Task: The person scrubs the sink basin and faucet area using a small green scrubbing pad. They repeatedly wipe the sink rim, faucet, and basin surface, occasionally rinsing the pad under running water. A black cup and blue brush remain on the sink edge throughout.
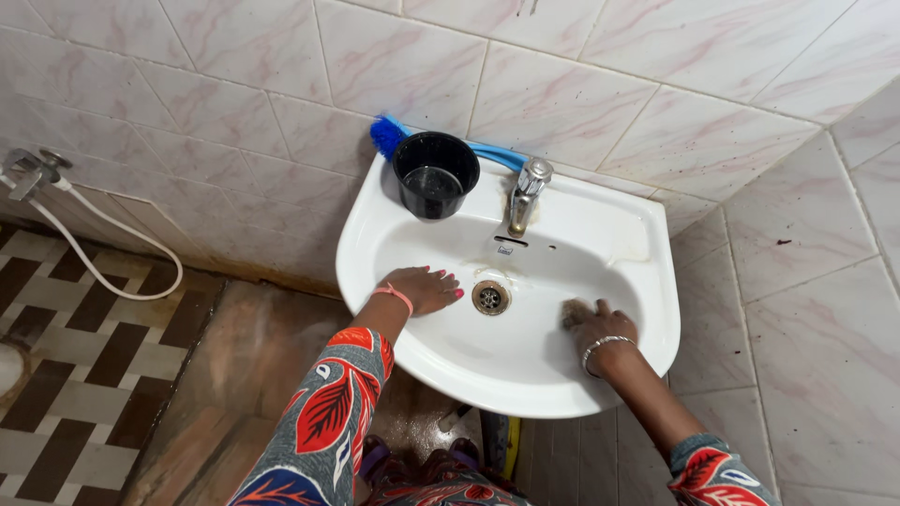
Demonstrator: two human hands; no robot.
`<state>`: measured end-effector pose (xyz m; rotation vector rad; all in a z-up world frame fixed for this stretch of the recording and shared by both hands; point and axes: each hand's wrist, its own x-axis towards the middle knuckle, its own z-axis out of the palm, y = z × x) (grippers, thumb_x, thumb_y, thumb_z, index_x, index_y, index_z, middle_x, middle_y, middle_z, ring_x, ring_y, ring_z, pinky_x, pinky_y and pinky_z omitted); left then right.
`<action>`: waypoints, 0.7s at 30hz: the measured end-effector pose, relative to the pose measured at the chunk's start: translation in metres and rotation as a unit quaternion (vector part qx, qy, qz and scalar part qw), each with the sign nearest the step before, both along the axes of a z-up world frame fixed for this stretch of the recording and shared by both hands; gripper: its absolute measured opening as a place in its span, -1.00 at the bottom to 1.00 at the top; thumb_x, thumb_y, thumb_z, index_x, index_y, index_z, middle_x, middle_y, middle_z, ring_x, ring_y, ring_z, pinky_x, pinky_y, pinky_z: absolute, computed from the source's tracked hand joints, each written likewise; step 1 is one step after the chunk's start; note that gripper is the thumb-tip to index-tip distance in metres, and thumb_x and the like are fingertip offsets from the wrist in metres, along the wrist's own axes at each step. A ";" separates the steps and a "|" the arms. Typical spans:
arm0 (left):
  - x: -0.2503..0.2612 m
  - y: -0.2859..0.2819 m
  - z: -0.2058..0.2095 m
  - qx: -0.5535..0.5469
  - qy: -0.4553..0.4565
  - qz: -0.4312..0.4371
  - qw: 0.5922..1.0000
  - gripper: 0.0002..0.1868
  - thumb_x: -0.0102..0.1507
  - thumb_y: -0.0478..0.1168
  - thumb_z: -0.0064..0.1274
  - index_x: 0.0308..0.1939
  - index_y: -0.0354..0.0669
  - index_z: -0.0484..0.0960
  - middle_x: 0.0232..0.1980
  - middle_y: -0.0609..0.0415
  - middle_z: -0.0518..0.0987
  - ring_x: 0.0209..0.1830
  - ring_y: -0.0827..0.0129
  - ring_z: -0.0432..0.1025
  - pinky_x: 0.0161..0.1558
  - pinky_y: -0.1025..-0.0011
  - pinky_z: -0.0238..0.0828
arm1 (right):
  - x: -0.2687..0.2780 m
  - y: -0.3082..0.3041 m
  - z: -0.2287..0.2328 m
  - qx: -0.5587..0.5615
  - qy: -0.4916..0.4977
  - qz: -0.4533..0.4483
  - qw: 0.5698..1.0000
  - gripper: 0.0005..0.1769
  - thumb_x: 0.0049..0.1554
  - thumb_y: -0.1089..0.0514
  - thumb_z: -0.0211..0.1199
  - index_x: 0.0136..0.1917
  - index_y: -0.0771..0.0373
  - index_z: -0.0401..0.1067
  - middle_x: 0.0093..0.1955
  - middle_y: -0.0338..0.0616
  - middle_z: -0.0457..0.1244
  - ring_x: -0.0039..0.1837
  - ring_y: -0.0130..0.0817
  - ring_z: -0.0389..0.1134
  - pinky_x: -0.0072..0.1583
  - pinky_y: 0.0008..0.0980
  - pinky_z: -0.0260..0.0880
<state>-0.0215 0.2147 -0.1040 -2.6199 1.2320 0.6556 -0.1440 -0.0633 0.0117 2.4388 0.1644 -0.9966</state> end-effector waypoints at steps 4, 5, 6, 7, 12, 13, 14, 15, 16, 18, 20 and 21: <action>-0.001 -0.001 0.003 -0.024 0.062 0.113 0.991 -0.36 0.46 0.19 -0.61 0.58 0.13 0.08 0.66 0.31 0.02 0.66 0.45 -0.08 0.62 0.36 -0.22 | -0.002 0.013 -0.012 -0.028 -0.058 0.067 0.996 -0.25 0.22 0.13 0.10 0.59 0.36 -0.02 0.71 0.05 -0.22 0.68 0.01 -0.21 0.52 -0.18 0.06; -0.002 -0.002 0.002 -0.024 0.062 0.116 0.991 -0.34 0.45 0.21 -0.61 0.58 0.13 0.07 0.66 0.30 0.02 0.66 0.45 -0.09 0.62 0.36 -0.23 | -0.001 0.023 -0.015 0.035 -0.006 -0.001 0.999 -0.36 0.28 0.08 0.01 0.54 0.39 0.10 0.65 0.09 -0.09 0.66 -0.02 -0.10 0.53 -0.08 0.08; -0.003 -0.003 0.000 -0.024 0.061 0.119 0.991 -0.33 0.45 0.22 -0.60 0.59 0.13 0.07 0.67 0.29 0.01 0.66 0.44 -0.10 0.62 0.35 -0.25 | 0.001 0.042 -0.021 0.098 0.046 -0.067 0.992 -0.42 0.34 0.03 -0.09 0.50 0.41 0.21 0.59 0.12 0.04 0.64 -0.05 0.01 0.55 0.01 0.11; -0.004 -0.007 -0.003 -0.031 0.063 0.111 0.991 -0.33 0.45 0.23 -0.60 0.59 0.12 0.06 0.67 0.26 -0.02 0.67 0.42 -0.13 0.62 0.35 -0.26 | 0.001 0.058 -0.025 0.195 0.054 -0.039 0.978 -0.48 0.33 0.03 -0.11 0.47 0.27 0.25 0.53 0.01 0.12 0.62 -0.12 0.05 0.60 0.05 -0.10; -0.016 -0.031 -0.003 -0.065 0.115 0.108 0.985 -0.36 0.42 0.21 -0.55 0.55 0.22 0.16 0.68 0.26 0.00 0.67 0.39 -0.11 0.61 0.33 -0.17 | 0.005 0.092 -0.041 0.469 0.048 -0.049 0.881 -0.47 0.30 0.02 -0.05 0.51 0.10 0.23 0.55 -0.06 0.09 0.54 -0.08 0.09 0.59 -0.03 -0.01; -0.018 -0.034 0.002 -0.059 0.115 0.110 0.985 -0.36 0.43 0.21 -0.57 0.57 0.24 0.11 0.68 0.26 -0.03 0.67 0.38 -0.12 0.60 0.32 -0.17 | 0.005 0.087 -0.045 0.495 0.051 -0.045 0.866 -0.47 0.29 0.02 -0.04 0.51 0.11 0.23 0.53 -0.05 0.11 0.53 -0.10 0.12 0.59 -0.05 0.02; -0.021 -0.036 0.010 -0.052 0.115 0.113 0.986 -0.36 0.43 0.22 -0.60 0.58 0.25 0.05 0.68 0.26 -0.06 0.67 0.37 -0.14 0.59 0.30 -0.18 | 0.006 0.077 -0.048 0.453 0.056 -0.006 0.890 -0.49 0.28 0.04 -0.03 0.49 0.08 0.25 0.57 -0.11 0.06 0.57 -0.13 0.03 0.58 0.02 -0.10; -0.022 -0.040 0.019 -0.048 0.113 0.116 0.986 -0.36 0.44 0.23 -0.62 0.59 0.27 0.00 0.68 0.26 -0.09 0.66 0.35 -0.16 0.59 0.28 -0.18 | 0.008 0.056 -0.048 0.408 0.060 0.032 0.910 -0.50 0.27 0.07 -0.02 0.47 0.05 0.27 0.60 -0.18 0.01 0.61 -0.17 -0.05 0.57 0.09 -0.22; -0.024 -0.043 0.028 -0.037 0.125 0.139 0.982 -0.38 0.44 0.22 -0.59 0.59 0.30 0.03 0.68 0.28 -0.04 0.66 0.34 -0.10 0.59 0.26 -0.14 | 0.010 0.035 -0.048 0.361 0.063 0.070 0.928 -0.51 0.26 0.09 -0.01 0.45 0.02 0.30 0.64 -0.25 -0.04 0.66 -0.21 -0.14 0.56 0.14 -0.34; -0.031 -0.047 0.045 -0.011 0.151 0.188 0.971 -0.40 0.45 0.20 -0.54 0.58 0.36 0.09 0.67 0.31 0.07 0.64 0.31 0.02 0.60 0.22 -0.05 | 0.015 -0.008 -0.040 0.286 -0.063 0.188 0.937 -0.28 0.17 0.26 0.03 0.60 0.24 0.08 0.63 -0.07 -0.05 0.58 -0.14 -0.01 0.51 0.25 -0.15; -0.036 -0.057 0.056 -0.032 0.155 0.166 0.973 -0.40 0.46 0.17 -0.50 0.57 0.21 0.12 0.62 0.19 0.18 0.58 0.24 0.11 0.55 0.20 0.01 | 0.027 -0.037 -0.027 0.107 -0.214 -0.099 0.966 -0.53 0.27 0.22 0.07 0.43 -0.03 0.39 0.51 -0.09 0.14 0.36 -0.15 0.29 0.37 -0.28 0.32; -0.038 -0.063 0.058 -0.058 0.148 0.150 0.976 -0.39 0.45 0.15 -0.48 0.57 0.16 0.12 0.61 0.15 0.18 0.58 0.22 0.11 0.54 0.21 0.00 | 0.028 -0.043 -0.021 0.090 -0.239 -0.028 0.966 -0.64 0.28 0.21 0.08 0.31 0.02 0.46 0.39 -0.18 0.23 0.40 -0.26 0.27 0.38 -0.34 0.31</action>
